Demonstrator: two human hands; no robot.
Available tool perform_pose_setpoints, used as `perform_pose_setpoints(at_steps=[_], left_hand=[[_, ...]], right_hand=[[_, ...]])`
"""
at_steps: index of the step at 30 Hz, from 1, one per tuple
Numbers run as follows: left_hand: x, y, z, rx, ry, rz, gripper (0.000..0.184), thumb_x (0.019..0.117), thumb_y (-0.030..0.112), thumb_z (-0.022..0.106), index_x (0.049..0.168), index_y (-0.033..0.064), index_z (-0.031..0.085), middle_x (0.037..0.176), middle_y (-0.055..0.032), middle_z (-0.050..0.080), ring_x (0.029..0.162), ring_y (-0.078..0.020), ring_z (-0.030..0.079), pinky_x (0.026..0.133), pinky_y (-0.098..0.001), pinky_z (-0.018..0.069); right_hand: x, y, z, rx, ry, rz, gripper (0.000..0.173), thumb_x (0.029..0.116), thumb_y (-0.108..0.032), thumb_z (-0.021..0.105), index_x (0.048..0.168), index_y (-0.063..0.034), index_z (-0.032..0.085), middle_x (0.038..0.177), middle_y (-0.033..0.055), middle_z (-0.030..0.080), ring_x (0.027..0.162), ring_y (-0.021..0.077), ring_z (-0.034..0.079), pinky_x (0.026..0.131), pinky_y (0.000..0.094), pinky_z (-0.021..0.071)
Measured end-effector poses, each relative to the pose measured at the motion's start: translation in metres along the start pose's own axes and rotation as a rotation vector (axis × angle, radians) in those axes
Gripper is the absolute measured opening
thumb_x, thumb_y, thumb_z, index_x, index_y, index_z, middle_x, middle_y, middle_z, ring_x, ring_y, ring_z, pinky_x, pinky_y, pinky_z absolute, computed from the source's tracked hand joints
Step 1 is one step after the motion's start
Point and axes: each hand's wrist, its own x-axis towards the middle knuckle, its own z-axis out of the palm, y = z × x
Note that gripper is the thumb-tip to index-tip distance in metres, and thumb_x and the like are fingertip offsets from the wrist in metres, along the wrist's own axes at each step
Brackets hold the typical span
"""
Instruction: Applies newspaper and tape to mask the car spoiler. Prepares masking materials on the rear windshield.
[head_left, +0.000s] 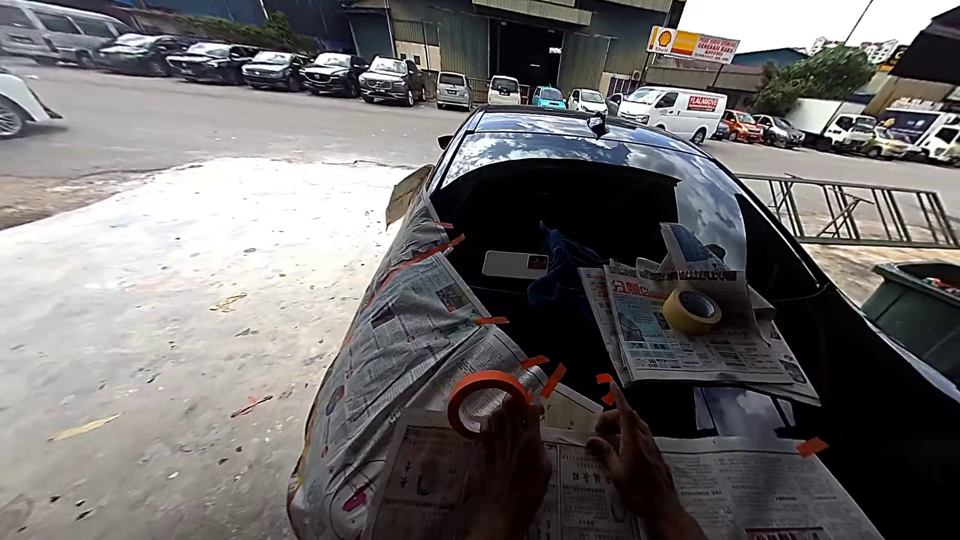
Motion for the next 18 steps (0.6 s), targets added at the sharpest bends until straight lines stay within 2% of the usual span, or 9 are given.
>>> perform_pose_setpoints(at_steps=[3,5,6,7,8,10,11,14,18], left_hand=[[-0.011,0.024,0.003,-0.125,-0.134,0.054,0.032,0.0931,0.043,0.065,0.113,0.0198,0.073,0.123,-0.0214,0.063,0.112,-0.0415,0.060,0.098,-0.0580,0.0443],[-0.014,0.030,0.014,-0.116,-0.223,0.061,0.039,0.0933,0.053,0.061,0.113,0.0207,0.072,0.127,-0.0199,0.062,0.114,-0.0400,0.060,0.099,-0.0565,0.0456],[-0.015,0.032,0.019,-0.105,-0.223,0.048,0.038,0.0920,0.053,0.062,0.110,0.0208,0.072,0.125,-0.0197,0.063,0.113,-0.0401,0.061,0.097,-0.0565,0.0471],[-0.013,0.035,0.019,-0.111,-0.235,0.022,0.037,0.0910,0.051,0.064,0.109,0.0200,0.073,0.125,-0.0208,0.062,0.113,-0.0416,0.061,0.096,-0.0574,0.0472],[-0.011,0.037,0.018,-0.110,-0.259,-0.005,0.035,0.0906,0.049,0.065,0.108,0.0203,0.073,0.125,-0.0214,0.062,0.114,-0.0422,0.060,0.096,-0.0575,0.0462],[-0.010,0.039,0.017,-0.081,-0.300,-0.038,0.031,0.0928,0.048,0.062,0.108,0.0240,0.073,0.127,-0.0205,0.061,0.117,-0.0410,0.058,0.099,-0.0566,0.0435],[-0.010,0.039,0.019,-0.075,-0.276,-0.039,0.029,0.0927,0.048,0.062,0.106,0.0249,0.073,0.126,-0.0202,0.061,0.116,-0.0406,0.058,0.100,-0.0568,0.0426],[-0.012,0.038,0.025,-0.084,-0.227,-0.038,0.026,0.0912,0.046,0.062,0.103,0.0257,0.072,0.124,-0.0184,0.062,0.115,-0.0388,0.058,0.099,-0.0557,0.0422],[-0.012,0.039,0.025,-0.037,-0.251,-0.043,0.024,0.0959,0.037,0.055,0.107,0.0254,0.073,0.125,-0.0154,0.062,0.116,-0.0355,0.059,0.102,-0.0533,0.0407]], right_hand=[[0.004,-0.001,0.005,0.039,0.067,0.081,0.094,0.0883,-0.036,0.076,0.160,0.0000,0.027,0.105,-0.0014,0.071,0.102,0.0208,0.065,0.095,0.0445,0.0526],[0.009,0.004,0.007,0.079,0.101,0.113,0.098,0.0854,-0.039,0.079,0.160,-0.0008,0.028,0.113,0.0031,0.069,0.103,0.0218,0.063,0.093,0.0430,0.0535],[0.010,0.008,0.005,0.133,0.128,0.123,0.094,0.0848,-0.039,0.080,0.158,-0.0026,0.034,0.122,0.0084,0.065,0.107,0.0225,0.063,0.093,0.0402,0.0545],[0.010,0.010,0.001,0.217,0.172,0.134,0.081,0.0858,-0.038,0.080,0.151,-0.0047,0.047,0.131,0.0144,0.061,0.112,0.0229,0.062,0.092,0.0357,0.0561],[0.010,0.010,-0.004,0.311,0.229,0.159,0.060,0.0867,-0.034,0.080,0.136,-0.0062,0.063,0.132,0.0158,0.059,0.115,0.0221,0.061,0.090,0.0317,0.0577],[0.006,0.005,-0.015,0.400,0.261,0.237,0.023,0.0889,-0.030,0.077,0.102,-0.0106,0.076,0.111,0.0058,0.068,0.101,0.0130,0.067,0.079,0.0251,0.0596],[0.004,0.003,-0.021,0.395,0.198,0.269,0.019,0.0899,-0.031,0.075,0.096,-0.0129,0.076,0.099,0.0005,0.071,0.092,0.0097,0.069,0.076,0.0250,0.0588],[0.004,-0.001,-0.027,0.308,-0.062,0.256,0.021,0.0932,-0.035,0.071,0.097,-0.0155,0.077,0.092,-0.0043,0.072,0.090,0.0116,0.066,0.083,0.0348,0.0529],[0.008,-0.003,-0.013,0.141,-0.127,0.205,0.022,0.0917,-0.036,0.073,0.098,-0.0149,0.077,0.096,-0.0022,0.073,0.100,0.0182,0.065,0.096,0.0454,0.0471]])
